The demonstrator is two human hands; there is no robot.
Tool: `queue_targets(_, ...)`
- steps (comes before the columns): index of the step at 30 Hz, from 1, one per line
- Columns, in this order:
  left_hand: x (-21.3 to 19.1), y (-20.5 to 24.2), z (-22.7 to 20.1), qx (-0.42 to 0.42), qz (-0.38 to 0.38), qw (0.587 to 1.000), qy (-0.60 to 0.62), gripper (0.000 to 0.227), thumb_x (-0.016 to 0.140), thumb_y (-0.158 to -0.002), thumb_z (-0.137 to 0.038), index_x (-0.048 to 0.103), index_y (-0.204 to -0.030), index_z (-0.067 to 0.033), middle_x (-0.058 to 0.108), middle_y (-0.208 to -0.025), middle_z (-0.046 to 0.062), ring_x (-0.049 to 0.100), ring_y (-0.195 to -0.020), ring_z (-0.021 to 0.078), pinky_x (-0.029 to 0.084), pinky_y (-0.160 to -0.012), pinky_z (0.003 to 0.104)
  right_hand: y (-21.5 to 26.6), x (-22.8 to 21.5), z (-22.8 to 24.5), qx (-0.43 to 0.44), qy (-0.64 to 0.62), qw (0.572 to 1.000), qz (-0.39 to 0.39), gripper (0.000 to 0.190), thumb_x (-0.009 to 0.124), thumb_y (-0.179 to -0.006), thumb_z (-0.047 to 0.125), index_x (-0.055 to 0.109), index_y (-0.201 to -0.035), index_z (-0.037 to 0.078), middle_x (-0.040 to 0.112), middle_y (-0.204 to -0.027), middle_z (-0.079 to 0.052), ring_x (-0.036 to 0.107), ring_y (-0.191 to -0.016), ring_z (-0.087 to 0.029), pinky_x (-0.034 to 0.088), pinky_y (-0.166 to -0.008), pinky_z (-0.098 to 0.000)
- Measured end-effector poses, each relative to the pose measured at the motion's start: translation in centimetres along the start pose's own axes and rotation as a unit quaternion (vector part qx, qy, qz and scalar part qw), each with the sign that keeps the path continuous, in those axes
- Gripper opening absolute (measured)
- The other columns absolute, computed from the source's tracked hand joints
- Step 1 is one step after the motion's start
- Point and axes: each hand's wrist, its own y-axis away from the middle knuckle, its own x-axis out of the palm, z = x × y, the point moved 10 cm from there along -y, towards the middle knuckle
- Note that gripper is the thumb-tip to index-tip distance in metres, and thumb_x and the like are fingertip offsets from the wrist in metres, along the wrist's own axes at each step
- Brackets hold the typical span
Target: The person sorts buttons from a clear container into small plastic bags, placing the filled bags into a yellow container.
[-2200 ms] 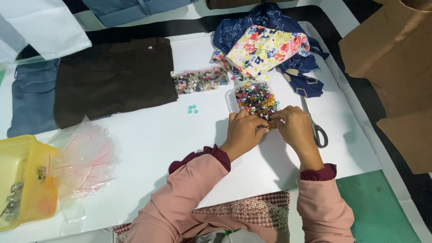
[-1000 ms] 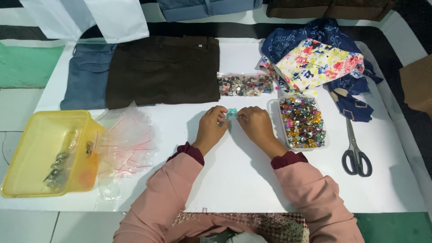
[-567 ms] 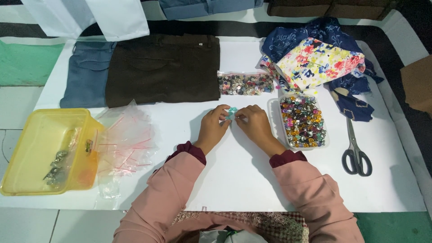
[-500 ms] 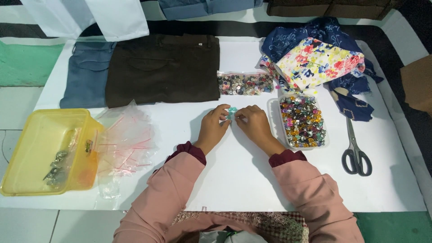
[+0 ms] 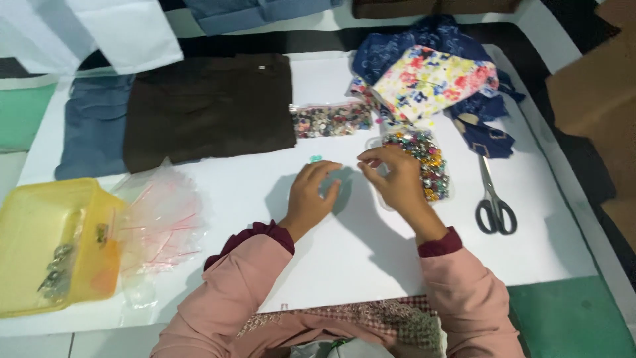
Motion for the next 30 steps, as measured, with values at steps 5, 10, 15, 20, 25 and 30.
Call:
queue_targets(5, 4.0, -0.6, -5.2, 0.080, 0.025, 0.996, 0.038, 0.028, 0.071, -0.091, -0.010, 0.068, -0.118, -0.0180, 0.066, -0.106, 0.000, 0.066, -0.089, 0.0204, 0.056, -0.078, 0.034, 2.0, -7.4, -3.2, 0.058, 0.052, 0.997, -0.024, 0.010, 0.081, -0.088, 0.013, 0.080, -0.097, 0.015, 0.075, -0.081, -0.009, 0.070, -0.081, -0.031, 0.055, -0.080, -0.0408)
queue_targets(10, 7.6, -2.0, -8.1, 0.102, 0.045, 0.992, 0.057, 0.026, 0.074, -0.089, -0.011, 0.071, -0.113, -0.0194, 0.067, -0.099, -0.001, 0.066, -0.088, 0.0203, 0.055, -0.076, 0.033, 4.9, -12.1, -6.9, 0.144, 0.116, 0.982, -0.035, 0.014, 0.082, -0.086, 0.006, 0.081, -0.098, 0.014, 0.073, -0.081, -0.006, 0.070, -0.081, -0.026, 0.054, -0.082, -0.0362)
queue_targets(15, 13.0, -3.1, -9.2, 0.063, 0.102, 0.992, 0.034, 0.014, 0.074, -0.090, -0.022, 0.075, -0.104, -0.0204, 0.069, -0.092, -0.001, 0.064, -0.092, 0.0203, 0.050, -0.083, 0.037, 7.5, -12.2, -10.1, 0.203, 0.178, 0.962, 0.031, 0.019, 0.082, -0.081, 0.006, 0.081, -0.097, 0.016, 0.074, -0.083, -0.008, 0.071, -0.084, -0.028, 0.057, -0.079, -0.0392)
queue_targets(20, 16.0, -4.6, -10.3, 0.054, 0.128, 0.990, -0.016, 0.012, 0.072, -0.090, -0.023, 0.077, -0.099, -0.0186, 0.069, -0.090, 0.002, 0.059, -0.093, 0.0217, 0.044, -0.085, 0.039, 8.0, -11.7, -11.0, 0.228, 0.206, 0.951, 0.042, 0.017, 0.081, -0.083, 0.007, 0.082, -0.099, 0.014, 0.074, -0.086, -0.008, 0.071, -0.086, -0.025, 0.058, -0.078, -0.0357)
queue_targets(25, 17.4, -5.4, -10.5, 0.055, 0.145, 0.986, -0.064, 0.013, 0.072, -0.085, -0.021, 0.078, -0.095, -0.0174, 0.063, -0.086, 0.000, 0.052, -0.091, 0.0203, 0.038, -0.081, 0.039, 7.5, -11.9, -10.9, 0.222, 0.195, 0.955, 0.034, 0.019, 0.081, -0.083, 0.004, 0.082, -0.101, 0.013, 0.075, -0.091, -0.009, 0.070, -0.091, -0.025, 0.058, -0.080, -0.0356)
queue_targets(30, 18.7, -5.9, -10.4, 0.033, 0.205, 0.975, -0.083, 0.015, 0.073, -0.082, -0.018, 0.079, -0.094, -0.0140, 0.061, -0.086, 0.003, 0.052, -0.093, 0.0203, 0.037, -0.081, 0.040, 7.3, -11.6, -11.4, 0.207, 0.167, 0.963, 0.040, 0.021, 0.080, -0.083, 0.001, 0.081, -0.102, 0.010, 0.073, -0.095, -0.010, 0.064, -0.098, -0.025, 0.055, -0.086, -0.0372)
